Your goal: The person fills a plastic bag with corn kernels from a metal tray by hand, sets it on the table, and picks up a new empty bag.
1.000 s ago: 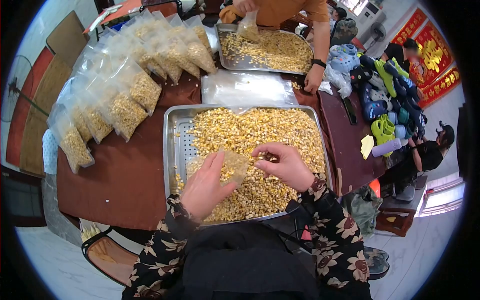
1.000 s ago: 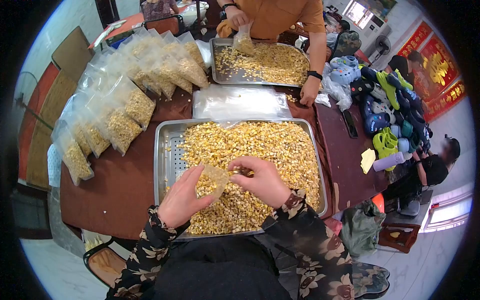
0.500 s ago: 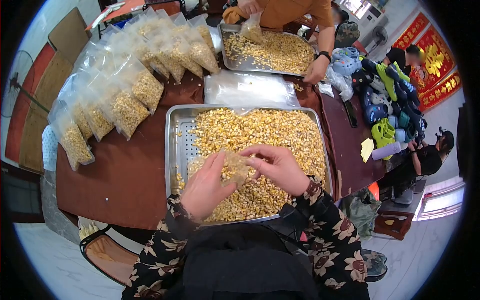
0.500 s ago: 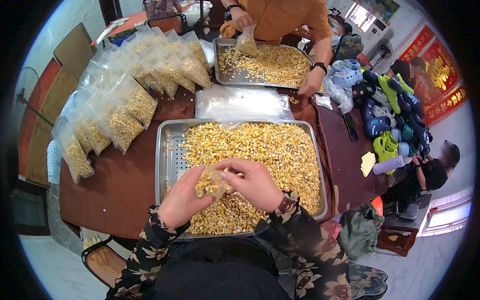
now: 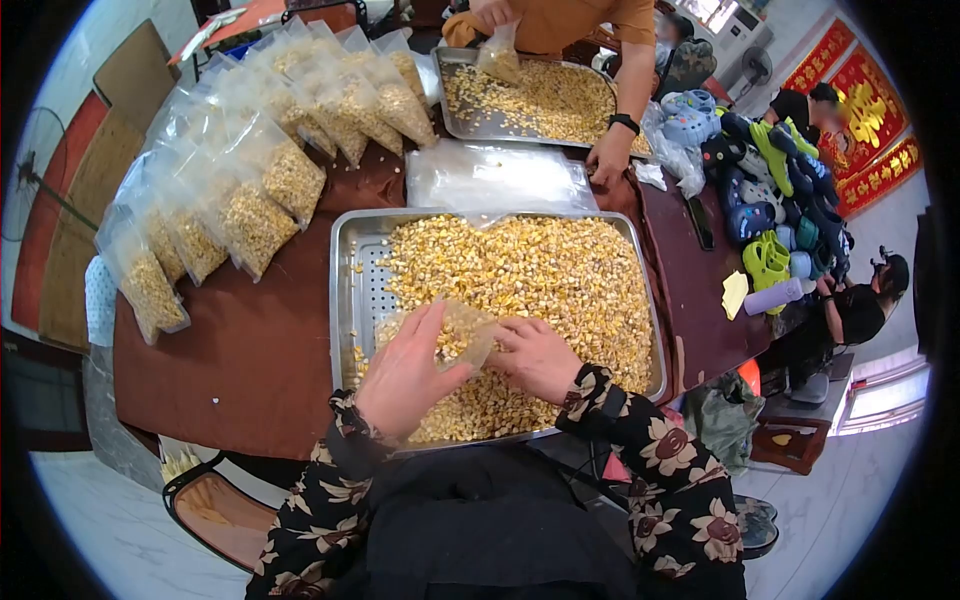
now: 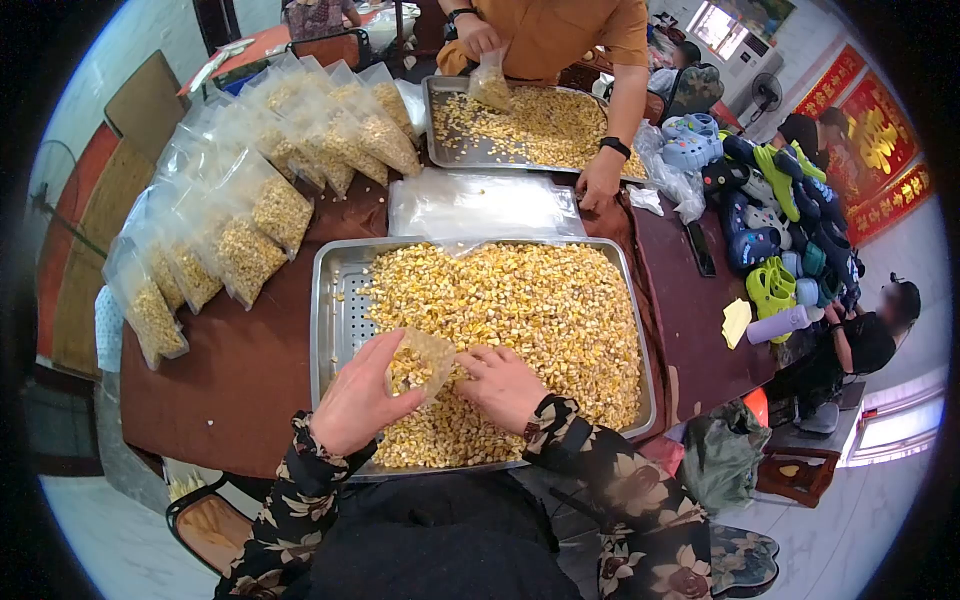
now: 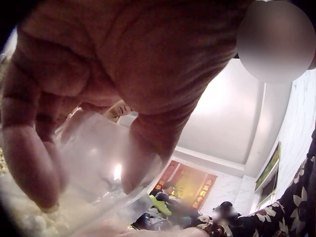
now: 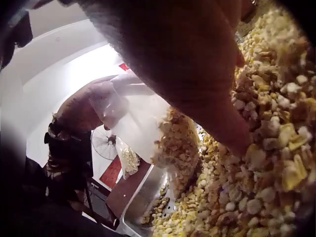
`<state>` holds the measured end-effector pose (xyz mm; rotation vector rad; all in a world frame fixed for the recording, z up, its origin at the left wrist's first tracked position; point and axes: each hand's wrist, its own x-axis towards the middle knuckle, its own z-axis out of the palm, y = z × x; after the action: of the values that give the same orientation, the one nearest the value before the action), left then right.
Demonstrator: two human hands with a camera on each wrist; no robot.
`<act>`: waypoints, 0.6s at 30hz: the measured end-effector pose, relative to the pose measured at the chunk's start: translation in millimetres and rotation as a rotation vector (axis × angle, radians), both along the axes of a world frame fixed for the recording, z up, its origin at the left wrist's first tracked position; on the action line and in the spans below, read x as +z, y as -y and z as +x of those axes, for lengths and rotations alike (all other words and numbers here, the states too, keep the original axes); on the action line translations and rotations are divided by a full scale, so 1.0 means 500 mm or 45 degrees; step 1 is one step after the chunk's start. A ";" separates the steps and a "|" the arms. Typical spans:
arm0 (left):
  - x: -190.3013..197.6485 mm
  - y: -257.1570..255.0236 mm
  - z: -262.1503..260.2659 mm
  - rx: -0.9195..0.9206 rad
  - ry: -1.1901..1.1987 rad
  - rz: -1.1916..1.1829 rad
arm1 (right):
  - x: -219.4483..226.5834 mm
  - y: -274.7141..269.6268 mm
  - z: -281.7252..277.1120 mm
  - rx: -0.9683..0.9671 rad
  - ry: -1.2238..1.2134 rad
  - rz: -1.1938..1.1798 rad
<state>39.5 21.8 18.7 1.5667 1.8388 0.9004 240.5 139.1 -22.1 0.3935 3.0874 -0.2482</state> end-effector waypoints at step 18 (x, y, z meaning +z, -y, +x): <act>0.005 -0.005 0.008 -0.015 -0.011 -0.069 | 0.155 -0.019 -0.042 -0.696 -0.501 -1.093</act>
<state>43.7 24.4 21.4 1.5495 1.8430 0.8331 219.4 148.4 55.4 1.2014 2.7144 -1.7284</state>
